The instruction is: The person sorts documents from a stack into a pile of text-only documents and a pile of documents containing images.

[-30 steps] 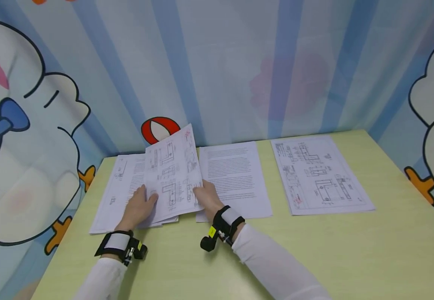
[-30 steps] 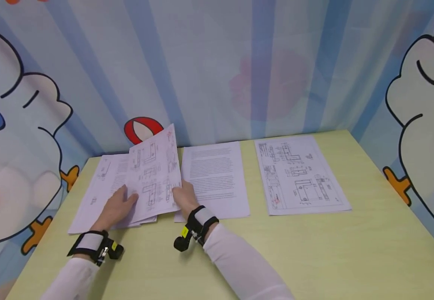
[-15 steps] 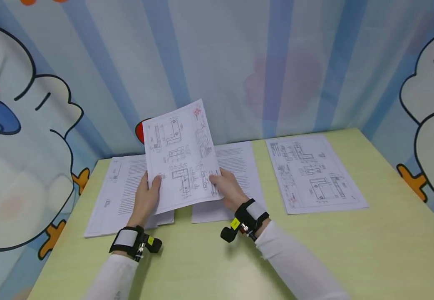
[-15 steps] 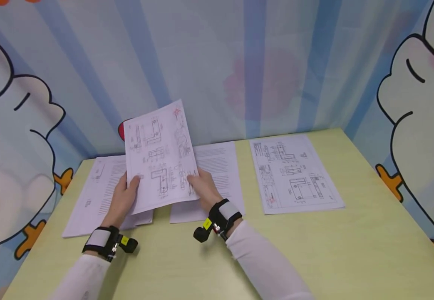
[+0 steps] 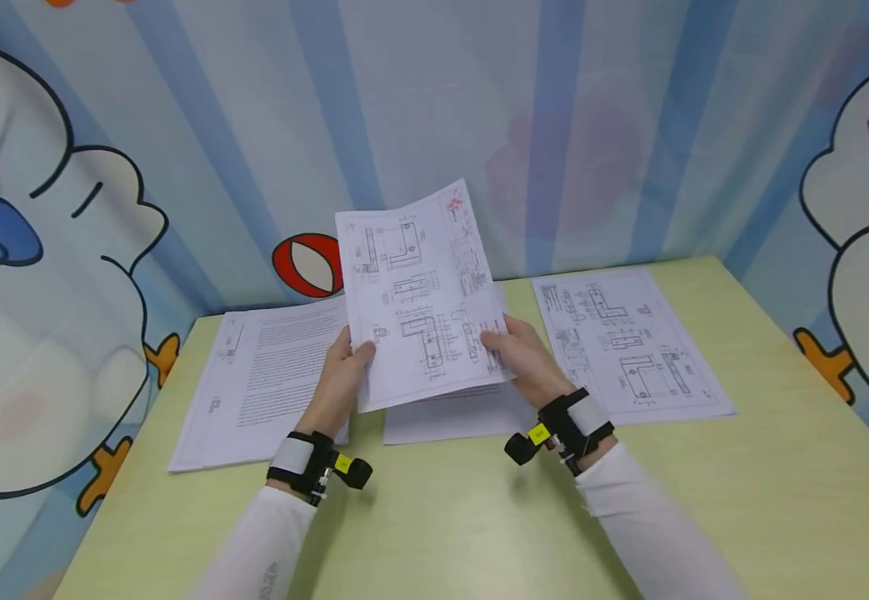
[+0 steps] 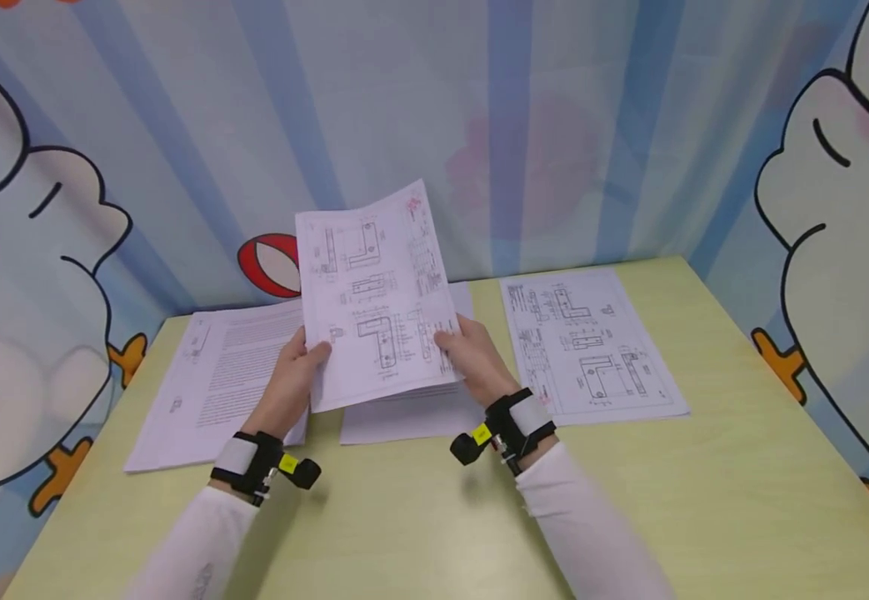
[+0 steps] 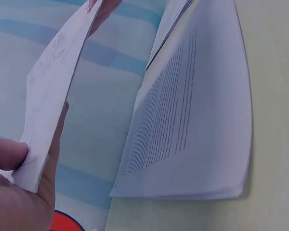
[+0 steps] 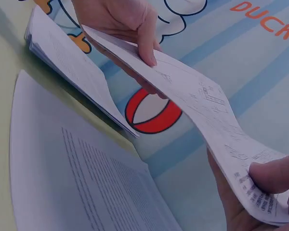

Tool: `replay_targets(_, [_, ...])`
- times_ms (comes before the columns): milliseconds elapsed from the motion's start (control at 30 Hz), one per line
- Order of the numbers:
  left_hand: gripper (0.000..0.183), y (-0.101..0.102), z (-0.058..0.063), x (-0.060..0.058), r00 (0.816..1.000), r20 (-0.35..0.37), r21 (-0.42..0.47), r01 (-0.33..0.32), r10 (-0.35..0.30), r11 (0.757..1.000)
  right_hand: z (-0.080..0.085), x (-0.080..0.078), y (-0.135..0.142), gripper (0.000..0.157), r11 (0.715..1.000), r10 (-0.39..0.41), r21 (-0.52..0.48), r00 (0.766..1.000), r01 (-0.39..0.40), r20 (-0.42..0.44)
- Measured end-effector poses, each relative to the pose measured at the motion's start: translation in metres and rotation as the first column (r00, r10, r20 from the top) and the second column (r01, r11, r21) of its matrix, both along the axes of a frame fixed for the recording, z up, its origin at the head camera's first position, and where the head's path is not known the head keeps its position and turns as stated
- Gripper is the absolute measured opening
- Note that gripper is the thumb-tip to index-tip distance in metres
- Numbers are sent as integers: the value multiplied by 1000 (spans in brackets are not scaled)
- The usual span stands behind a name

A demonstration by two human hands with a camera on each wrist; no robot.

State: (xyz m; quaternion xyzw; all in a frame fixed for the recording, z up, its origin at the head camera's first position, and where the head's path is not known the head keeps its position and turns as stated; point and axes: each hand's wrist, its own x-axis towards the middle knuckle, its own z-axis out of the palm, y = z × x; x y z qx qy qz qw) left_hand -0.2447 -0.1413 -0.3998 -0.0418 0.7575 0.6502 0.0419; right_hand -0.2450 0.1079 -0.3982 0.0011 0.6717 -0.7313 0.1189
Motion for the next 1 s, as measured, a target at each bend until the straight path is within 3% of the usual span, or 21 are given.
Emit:
replay_targets(233, [45,37,-2,-2,991,-23,-19,131,-131,991,5,2,46,41,984,-33,171,998,40,-44])
replay_targets(433, [43,67,-2,-1,975,-22,-17,220,-220,975,1,8,78,43,942,-114,311,992,127,-61])
replay_targets(700, [35,106,-11,-5,957,23,44,288,-289,957,-4,18,128,53,891,-186,403,977,211,-101])
replay_targets(1000, [50,158,-27,4,889,73,-7,453,-452,891,-15,26,181,61,792,-256,542,959,281,-123])
